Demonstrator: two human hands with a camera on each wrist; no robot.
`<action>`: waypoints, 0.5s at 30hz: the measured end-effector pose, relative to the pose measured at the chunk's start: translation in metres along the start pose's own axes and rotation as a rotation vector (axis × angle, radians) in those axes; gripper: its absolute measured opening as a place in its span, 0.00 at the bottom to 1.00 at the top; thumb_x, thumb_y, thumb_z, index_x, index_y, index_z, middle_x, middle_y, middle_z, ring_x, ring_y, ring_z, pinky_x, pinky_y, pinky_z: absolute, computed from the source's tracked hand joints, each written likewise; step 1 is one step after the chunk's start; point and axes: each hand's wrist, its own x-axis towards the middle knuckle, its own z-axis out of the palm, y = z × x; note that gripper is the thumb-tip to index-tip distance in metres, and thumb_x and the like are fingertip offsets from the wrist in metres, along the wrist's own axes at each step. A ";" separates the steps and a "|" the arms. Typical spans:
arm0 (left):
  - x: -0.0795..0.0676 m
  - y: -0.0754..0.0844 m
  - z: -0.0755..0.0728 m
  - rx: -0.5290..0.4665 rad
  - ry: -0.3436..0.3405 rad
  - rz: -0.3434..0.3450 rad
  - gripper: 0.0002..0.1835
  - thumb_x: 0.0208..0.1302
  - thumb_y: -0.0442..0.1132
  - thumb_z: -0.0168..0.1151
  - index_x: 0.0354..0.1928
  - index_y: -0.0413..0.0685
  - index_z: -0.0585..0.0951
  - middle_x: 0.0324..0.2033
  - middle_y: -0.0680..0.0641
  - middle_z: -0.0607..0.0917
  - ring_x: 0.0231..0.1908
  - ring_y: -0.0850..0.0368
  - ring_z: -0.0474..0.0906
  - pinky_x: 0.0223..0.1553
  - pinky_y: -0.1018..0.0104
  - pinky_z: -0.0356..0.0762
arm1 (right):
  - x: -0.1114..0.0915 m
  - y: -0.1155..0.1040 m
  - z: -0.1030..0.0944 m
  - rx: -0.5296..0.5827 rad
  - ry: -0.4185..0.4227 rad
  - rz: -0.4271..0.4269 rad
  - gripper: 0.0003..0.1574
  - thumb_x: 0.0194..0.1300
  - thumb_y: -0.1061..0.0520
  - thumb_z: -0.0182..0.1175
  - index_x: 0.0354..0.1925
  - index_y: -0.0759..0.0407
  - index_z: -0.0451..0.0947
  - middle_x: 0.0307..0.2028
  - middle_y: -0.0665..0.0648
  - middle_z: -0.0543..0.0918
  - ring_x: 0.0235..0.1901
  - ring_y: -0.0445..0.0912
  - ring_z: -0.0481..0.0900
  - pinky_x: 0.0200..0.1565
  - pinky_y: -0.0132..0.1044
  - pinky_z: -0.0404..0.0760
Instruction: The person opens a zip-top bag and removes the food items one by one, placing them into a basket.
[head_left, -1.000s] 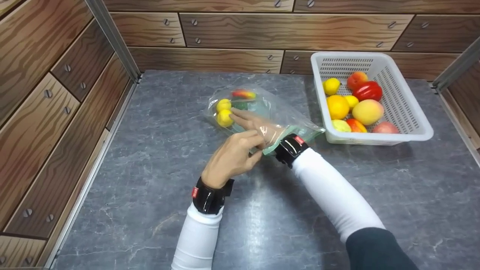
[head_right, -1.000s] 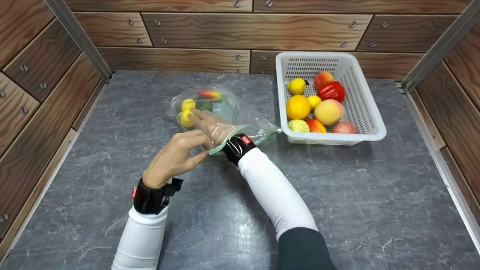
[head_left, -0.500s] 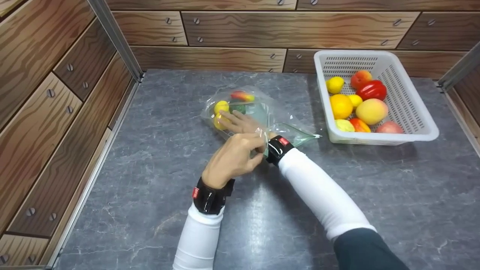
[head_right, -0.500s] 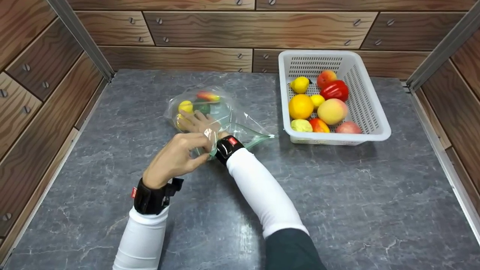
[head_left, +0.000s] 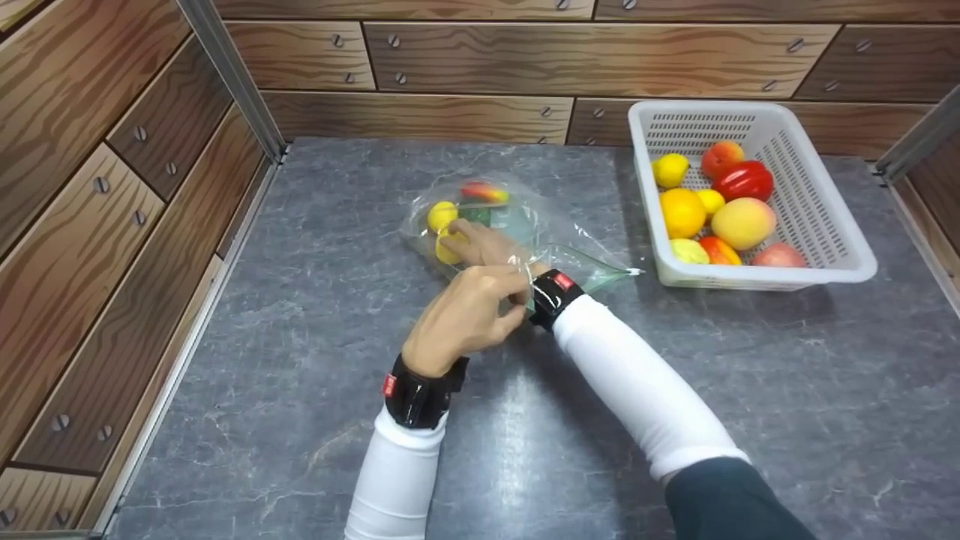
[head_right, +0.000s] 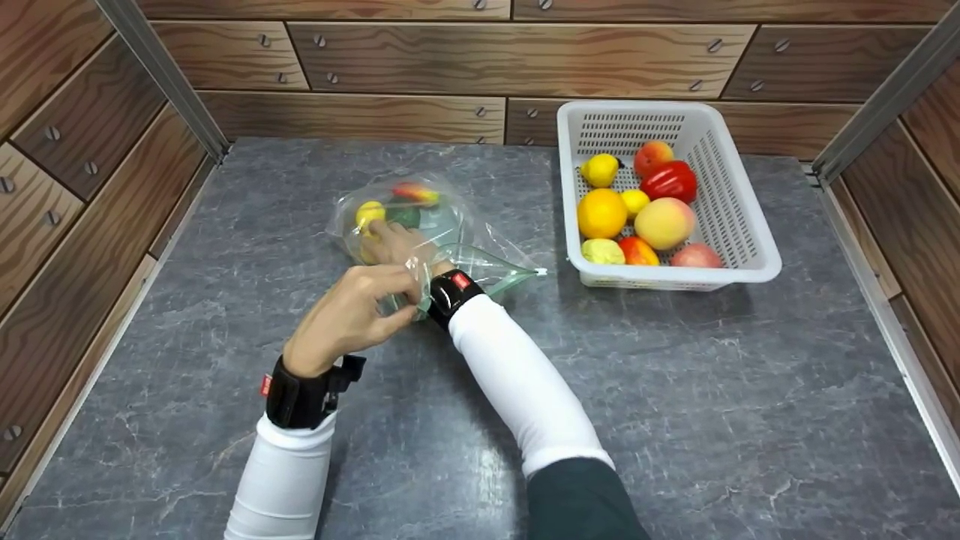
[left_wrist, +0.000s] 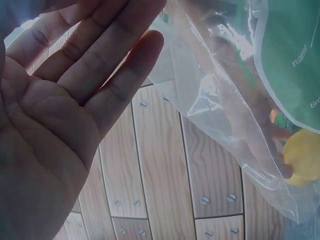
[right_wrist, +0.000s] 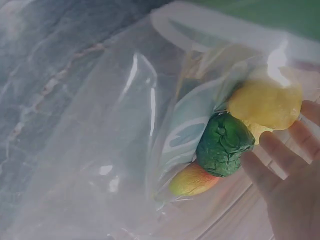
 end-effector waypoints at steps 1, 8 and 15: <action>0.000 0.000 0.000 -0.004 -0.001 0.002 0.07 0.55 0.27 0.68 0.30 0.45 0.82 0.28 0.50 0.83 0.31 0.56 0.81 0.35 0.69 0.80 | -0.001 0.000 -0.002 -0.040 -0.014 -0.026 0.23 0.80 0.56 0.46 0.66 0.64 0.70 0.69 0.70 0.69 0.67 0.64 0.71 0.69 0.56 0.71; 0.001 -0.001 0.001 -0.011 -0.008 0.005 0.08 0.54 0.26 0.68 0.30 0.46 0.79 0.27 0.52 0.83 0.30 0.59 0.79 0.34 0.70 0.79 | -0.010 0.003 -0.004 0.014 -0.039 0.015 0.25 0.79 0.59 0.47 0.68 0.68 0.69 0.72 0.70 0.66 0.70 0.63 0.69 0.71 0.57 0.68; 0.001 -0.002 0.001 -0.012 -0.024 -0.012 0.05 0.56 0.27 0.66 0.31 0.44 0.82 0.29 0.50 0.86 0.31 0.57 0.81 0.37 0.68 0.81 | -0.015 0.006 -0.003 0.037 0.080 -0.048 0.12 0.70 0.63 0.54 0.50 0.67 0.73 0.44 0.60 0.72 0.38 0.50 0.75 0.42 0.41 0.82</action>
